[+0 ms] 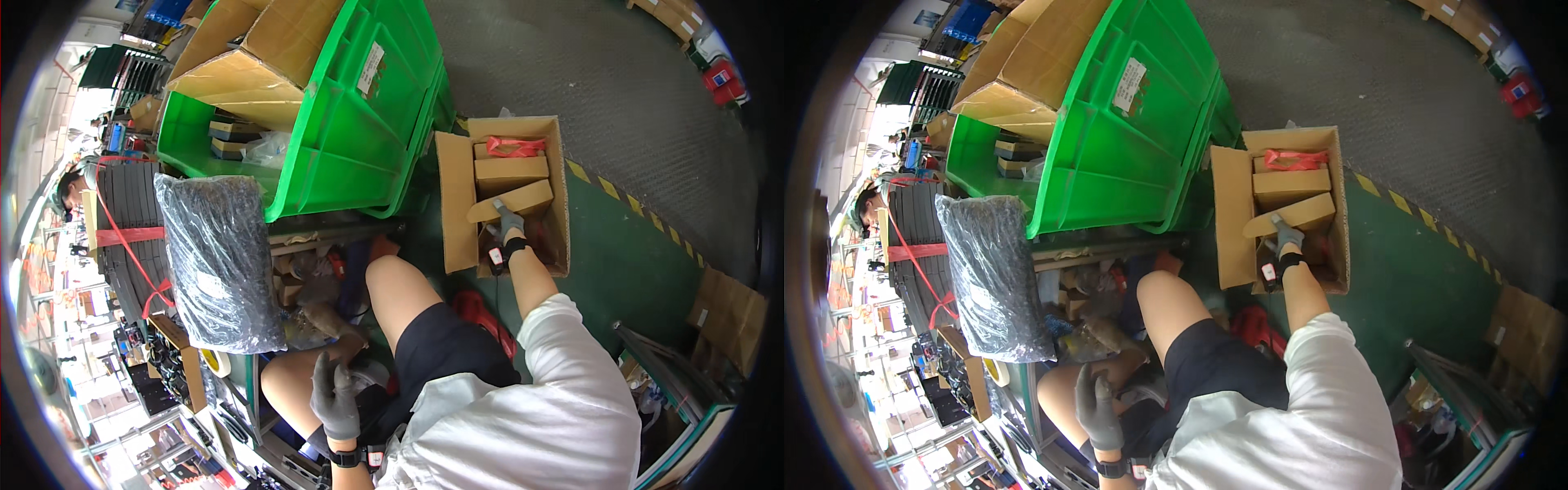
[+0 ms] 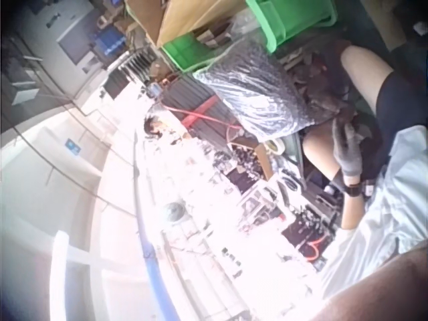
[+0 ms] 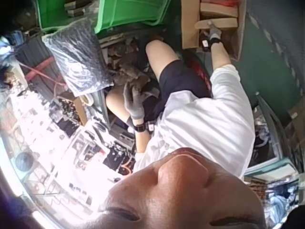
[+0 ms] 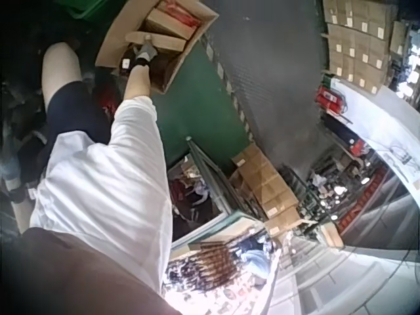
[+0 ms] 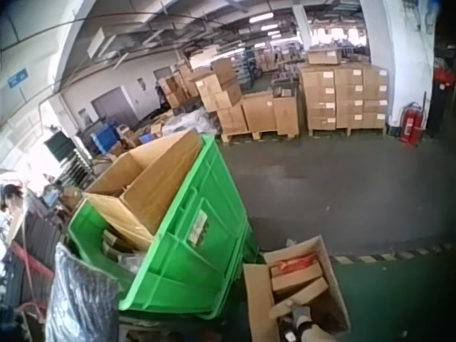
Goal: Assembling electronic units using a pneumatic screwdriver and sorting various components from bins.
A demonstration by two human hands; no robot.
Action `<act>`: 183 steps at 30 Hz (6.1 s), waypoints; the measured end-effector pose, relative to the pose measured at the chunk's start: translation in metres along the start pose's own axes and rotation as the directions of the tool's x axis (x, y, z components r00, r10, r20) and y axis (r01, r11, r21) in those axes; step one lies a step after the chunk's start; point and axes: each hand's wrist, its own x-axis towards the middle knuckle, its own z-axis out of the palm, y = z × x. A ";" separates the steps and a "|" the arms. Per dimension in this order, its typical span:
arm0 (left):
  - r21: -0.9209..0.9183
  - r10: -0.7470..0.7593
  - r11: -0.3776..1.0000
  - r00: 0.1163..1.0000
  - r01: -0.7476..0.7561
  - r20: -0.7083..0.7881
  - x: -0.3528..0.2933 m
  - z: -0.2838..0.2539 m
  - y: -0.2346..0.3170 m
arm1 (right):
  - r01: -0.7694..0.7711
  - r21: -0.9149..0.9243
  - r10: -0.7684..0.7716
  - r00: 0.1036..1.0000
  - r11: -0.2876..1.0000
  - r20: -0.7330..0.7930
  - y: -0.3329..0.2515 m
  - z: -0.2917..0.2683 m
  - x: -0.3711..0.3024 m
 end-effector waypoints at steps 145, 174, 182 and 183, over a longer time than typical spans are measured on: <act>-0.806 -0.247 -0.454 0.923 -0.379 -0.295 -0.036 -0.218 -0.144 | 0.891 0.381 0.440 -0.454 0.249 0.775 0.281 0.166 -0.636; -0.841 -0.423 -0.358 0.873 -0.405 -0.241 -0.066 -0.214 -0.146 | 0.928 0.352 0.517 -0.362 0.121 0.776 0.292 0.139 -0.633; -0.892 -0.712 -0.106 0.660 -0.439 -0.239 -0.075 -0.178 -0.197 | 0.969 0.057 0.488 -0.172 0.242 0.856 0.289 0.158 -0.626; -0.814 -0.523 -0.386 0.830 -0.434 -0.195 -0.073 -0.175 -0.207 | 0.975 0.074 0.513 -0.175 0.211 0.840 0.291 0.160 -0.622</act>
